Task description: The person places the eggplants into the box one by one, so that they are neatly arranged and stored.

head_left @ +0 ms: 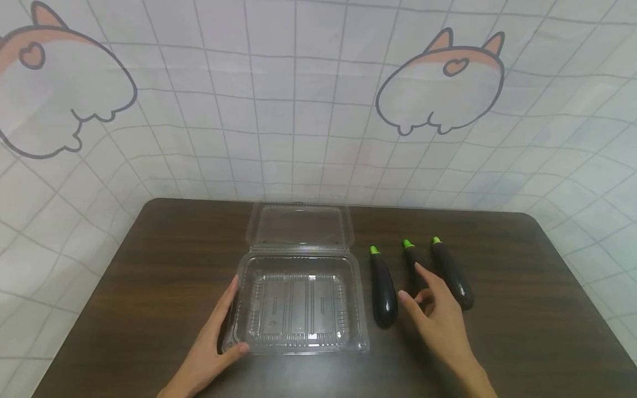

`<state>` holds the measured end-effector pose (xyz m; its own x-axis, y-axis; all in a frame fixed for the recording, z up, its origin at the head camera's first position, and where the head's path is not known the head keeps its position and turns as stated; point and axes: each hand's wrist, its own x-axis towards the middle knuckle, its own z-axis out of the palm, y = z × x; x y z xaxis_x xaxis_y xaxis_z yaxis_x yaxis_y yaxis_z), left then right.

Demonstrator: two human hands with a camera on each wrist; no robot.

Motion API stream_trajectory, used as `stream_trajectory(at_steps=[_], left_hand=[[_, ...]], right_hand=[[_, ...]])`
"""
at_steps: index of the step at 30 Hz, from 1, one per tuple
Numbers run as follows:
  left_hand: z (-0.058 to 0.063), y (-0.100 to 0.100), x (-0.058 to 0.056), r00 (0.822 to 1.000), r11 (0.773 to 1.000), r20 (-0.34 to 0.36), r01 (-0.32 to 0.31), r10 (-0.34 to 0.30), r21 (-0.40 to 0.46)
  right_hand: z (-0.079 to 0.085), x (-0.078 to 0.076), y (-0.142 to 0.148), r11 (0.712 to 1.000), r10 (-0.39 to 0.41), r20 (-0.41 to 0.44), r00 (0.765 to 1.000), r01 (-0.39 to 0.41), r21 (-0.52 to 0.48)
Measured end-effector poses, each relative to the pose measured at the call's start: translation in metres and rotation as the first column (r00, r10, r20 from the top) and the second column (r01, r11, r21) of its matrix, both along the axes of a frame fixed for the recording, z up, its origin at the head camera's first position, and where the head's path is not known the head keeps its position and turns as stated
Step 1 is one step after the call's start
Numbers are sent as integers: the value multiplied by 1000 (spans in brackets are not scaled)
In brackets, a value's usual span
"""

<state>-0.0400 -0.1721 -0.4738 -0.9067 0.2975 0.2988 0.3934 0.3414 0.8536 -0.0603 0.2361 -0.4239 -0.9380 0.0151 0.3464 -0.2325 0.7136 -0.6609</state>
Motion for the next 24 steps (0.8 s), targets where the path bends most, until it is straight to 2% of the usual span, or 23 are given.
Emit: stream_trajectory(at_steps=[3, 5, 7, 10, 12, 14, 24], left_hand=[[1, 0, 0, 1000, 1000, -17, 13, -13, 4], [1, 0, 0, 998, 1000, -63, 27, -27, 3], [9, 3, 2, 995, 999, -98, 35, -34, 9], [6, 5, 1, 987, 999, -155, 43, -41, 12], [4, 5, 0, 986, 999, -162, 43, -41, 6], [-5, 2, -3, 984, 999, -172, 38, -38, -4], [-7, 1, -2, 979, 999, -200, 30, -26, 18]], right_hand=[[-6, -5, -10, 999, -34, 21, 999, 35, -36], [-9, -7, -16, 997, -62, 34, 998, 63, -42], [-13, -8, -19, 996, -78, 36, 996, 79, -41], [-18, -9, -22, 995, -94, 10, 995, 95, -30], [-21, -9, -26, 995, -94, -8, 996, 93, -28], [-24, -8, -29, 995, -94, -16, 995, 94, -25], [-35, 1, -43, 996, -90, 36, 995, 89, 9]])
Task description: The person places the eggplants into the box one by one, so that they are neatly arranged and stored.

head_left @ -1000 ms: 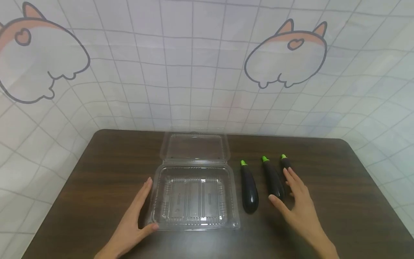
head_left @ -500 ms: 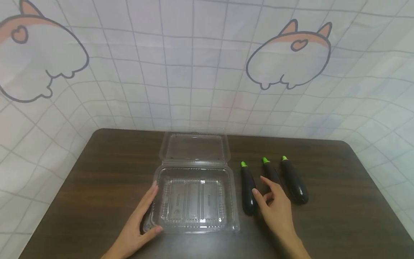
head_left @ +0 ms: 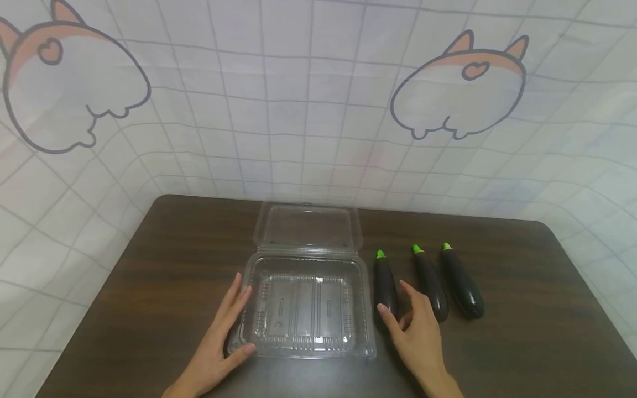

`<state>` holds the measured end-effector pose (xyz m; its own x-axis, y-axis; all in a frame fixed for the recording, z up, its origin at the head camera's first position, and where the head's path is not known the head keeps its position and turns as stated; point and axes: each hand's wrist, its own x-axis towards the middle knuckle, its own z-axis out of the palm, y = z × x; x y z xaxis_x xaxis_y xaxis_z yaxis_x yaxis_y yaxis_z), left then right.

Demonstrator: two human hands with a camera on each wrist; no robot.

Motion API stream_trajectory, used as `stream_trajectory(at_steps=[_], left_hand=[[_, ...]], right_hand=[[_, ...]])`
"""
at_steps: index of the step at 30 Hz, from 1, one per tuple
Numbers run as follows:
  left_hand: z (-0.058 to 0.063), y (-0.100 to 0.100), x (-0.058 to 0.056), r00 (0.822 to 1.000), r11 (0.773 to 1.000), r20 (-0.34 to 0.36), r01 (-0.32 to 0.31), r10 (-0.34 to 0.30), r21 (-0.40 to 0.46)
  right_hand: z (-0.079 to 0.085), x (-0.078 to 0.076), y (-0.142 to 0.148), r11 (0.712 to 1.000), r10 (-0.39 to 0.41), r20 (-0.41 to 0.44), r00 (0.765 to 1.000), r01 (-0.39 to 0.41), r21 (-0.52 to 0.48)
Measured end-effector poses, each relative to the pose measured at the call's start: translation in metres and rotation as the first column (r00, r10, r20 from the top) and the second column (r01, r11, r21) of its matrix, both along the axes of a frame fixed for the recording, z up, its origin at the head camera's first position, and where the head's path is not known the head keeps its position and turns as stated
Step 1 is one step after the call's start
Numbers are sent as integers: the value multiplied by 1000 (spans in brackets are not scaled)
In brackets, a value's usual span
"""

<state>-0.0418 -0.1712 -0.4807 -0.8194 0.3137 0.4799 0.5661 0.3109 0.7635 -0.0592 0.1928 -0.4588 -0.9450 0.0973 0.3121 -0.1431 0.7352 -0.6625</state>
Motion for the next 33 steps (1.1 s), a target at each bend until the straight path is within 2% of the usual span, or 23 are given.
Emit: stream_trajectory(at_steps=[5, 12, 21, 25, 33], left_hand=[[-2, 0, 0, 1000, 1000, -2, -1, 1, -2], [-3, 1, 3, 1000, 999, 10, 25, -25, 21], [1, 1, 2, 1000, 1000, 29, 11, -12, 12], [2, 1, 1, 1000, 1000, 30, -3, 2, 6], [0, 0, 0, 1000, 1000, 1, -9, 9, -9]], right_hand=[[-4, 2, -1, 1000, 11, 65, 998, -11, -3], [-6, 6, -1, 1000, -3, 96, 995, 3, 6], [-5, 6, -5, 997, -73, 99, 992, 76, -23], [-2, 6, -7, 995, -88, 74, 993, 91, -33], [0, 8, -9, 992, -111, 103, 989, 116, -45]])
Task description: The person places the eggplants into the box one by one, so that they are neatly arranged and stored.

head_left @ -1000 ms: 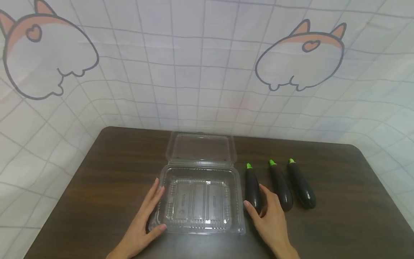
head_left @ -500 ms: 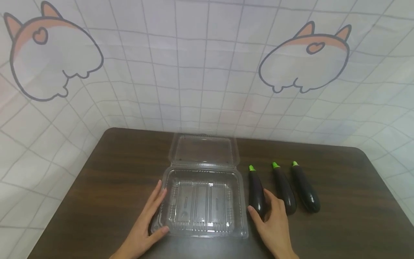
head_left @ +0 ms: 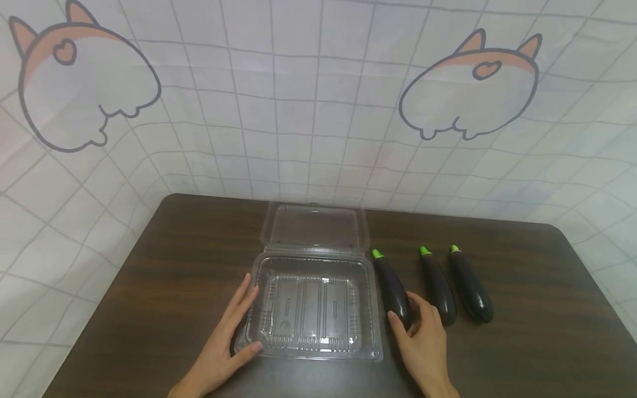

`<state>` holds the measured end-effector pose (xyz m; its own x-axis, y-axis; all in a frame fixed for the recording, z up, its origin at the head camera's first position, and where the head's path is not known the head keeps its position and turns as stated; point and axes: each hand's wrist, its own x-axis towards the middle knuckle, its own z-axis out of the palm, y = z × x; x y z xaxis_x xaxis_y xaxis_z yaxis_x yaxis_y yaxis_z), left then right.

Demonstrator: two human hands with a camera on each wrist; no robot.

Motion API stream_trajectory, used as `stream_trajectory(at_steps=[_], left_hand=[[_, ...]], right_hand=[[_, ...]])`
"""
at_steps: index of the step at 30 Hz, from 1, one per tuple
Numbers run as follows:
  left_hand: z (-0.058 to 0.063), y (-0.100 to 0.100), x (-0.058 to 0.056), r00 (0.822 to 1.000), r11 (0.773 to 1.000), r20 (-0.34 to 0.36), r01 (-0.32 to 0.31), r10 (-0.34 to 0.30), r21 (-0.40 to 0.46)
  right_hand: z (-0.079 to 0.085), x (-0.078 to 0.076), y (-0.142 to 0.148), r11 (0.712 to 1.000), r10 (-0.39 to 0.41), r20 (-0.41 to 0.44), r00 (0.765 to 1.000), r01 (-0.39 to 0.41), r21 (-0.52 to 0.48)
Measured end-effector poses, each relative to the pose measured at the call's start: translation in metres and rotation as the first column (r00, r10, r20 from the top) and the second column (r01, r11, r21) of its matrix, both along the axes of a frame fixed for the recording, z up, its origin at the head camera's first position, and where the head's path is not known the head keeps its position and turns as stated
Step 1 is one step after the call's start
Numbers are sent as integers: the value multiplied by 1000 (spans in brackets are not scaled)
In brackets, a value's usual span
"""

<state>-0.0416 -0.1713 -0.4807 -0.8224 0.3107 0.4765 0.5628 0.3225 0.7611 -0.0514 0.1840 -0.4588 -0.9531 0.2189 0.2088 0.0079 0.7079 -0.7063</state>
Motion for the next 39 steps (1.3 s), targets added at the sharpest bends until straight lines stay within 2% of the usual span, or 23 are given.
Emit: stream_trajectory(at_steps=[8, 13, 18, 23, 27, 30, 35, 39], left_hand=[[-1, -1, -1, 1000, 1000, 9, 5, -5, -2], [0, -1, 0, 1000, 1000, 22, 4, -4, -4], [1, -1, -1, 1000, 1000, 6, 9, -9, -1], [0, -2, -3, 1000, 1000, 3, 11, -11, 2], [0, -2, -3, 1000, 1000, 0, 11, -11, 7], [0, -1, -3, 1000, 1000, 0, 12, -12, 9], [0, -1, -3, 1000, 1000, -1, 9, -9, 6], [-1, -1, -4, 1000, 1000, -8, 12, -12, 8]], right_hand=[[2, -1, 0, 1000, -15, -42, 999, 15, 2], [10, -3, 4, 1000, -1, -90, 996, 1, 0], [19, -6, 8, 1000, -3, -123, 992, -1, -28], [31, -12, 12, 997, 50, -209, 977, -61, -50], [40, -19, 15, 988, 136, -288, 948, -150, -27], [46, -26, 18, 974, 221, -329, 918, -227, 23], [54, -37, 23, 924, 380, -339, 860, -366, 108], [60, -45, 24, 880, 474, -328, 817, -450, 150]])
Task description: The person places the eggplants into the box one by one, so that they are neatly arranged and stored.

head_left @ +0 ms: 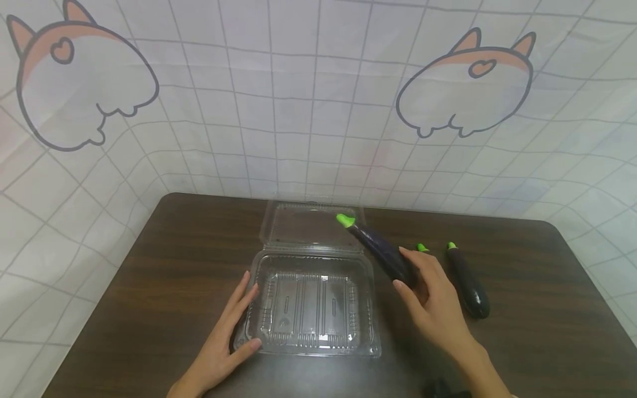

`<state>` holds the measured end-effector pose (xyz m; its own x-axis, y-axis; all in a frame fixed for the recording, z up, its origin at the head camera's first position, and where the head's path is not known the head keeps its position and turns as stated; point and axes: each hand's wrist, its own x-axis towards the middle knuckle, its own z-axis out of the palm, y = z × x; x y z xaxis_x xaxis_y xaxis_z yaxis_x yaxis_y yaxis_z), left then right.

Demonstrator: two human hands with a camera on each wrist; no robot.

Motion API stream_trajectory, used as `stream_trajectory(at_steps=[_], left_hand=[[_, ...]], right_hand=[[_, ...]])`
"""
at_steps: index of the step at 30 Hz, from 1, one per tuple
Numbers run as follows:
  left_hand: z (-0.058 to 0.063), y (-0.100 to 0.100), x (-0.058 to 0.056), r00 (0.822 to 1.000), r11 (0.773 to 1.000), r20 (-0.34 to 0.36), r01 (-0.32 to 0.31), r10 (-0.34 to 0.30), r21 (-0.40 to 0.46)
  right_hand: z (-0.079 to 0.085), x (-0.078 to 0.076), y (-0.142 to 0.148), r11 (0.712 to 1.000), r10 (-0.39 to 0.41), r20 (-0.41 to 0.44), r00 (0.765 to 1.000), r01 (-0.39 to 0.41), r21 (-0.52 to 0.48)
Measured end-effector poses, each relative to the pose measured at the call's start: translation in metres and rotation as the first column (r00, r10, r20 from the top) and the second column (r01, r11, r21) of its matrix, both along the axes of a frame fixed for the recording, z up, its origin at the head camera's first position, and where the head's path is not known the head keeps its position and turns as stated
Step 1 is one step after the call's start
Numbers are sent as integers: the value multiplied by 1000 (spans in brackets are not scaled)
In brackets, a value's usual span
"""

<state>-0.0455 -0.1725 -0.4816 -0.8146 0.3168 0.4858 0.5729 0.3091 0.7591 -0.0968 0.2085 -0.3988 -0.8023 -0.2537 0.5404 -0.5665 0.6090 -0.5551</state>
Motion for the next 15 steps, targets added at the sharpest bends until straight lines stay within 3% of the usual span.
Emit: stream_trajectory(at_steps=[6, 10, 15], left_hand=[[-1, 0, 0, 1000, 1000, -4, -3, 3, -6], [-1, -1, -1, 1000, 1000, -17, 0, 0, -1], [-1, 0, -1, 1000, 1000, -25, 0, 0, 4]], right_hand=[[6, -10, -2, 993, 114, -3, 994, -113, 41], [8, -14, -5, 975, 207, 59, 977, -211, 75], [4, -20, -12, 952, 279, 79, 957, -287, 109]])
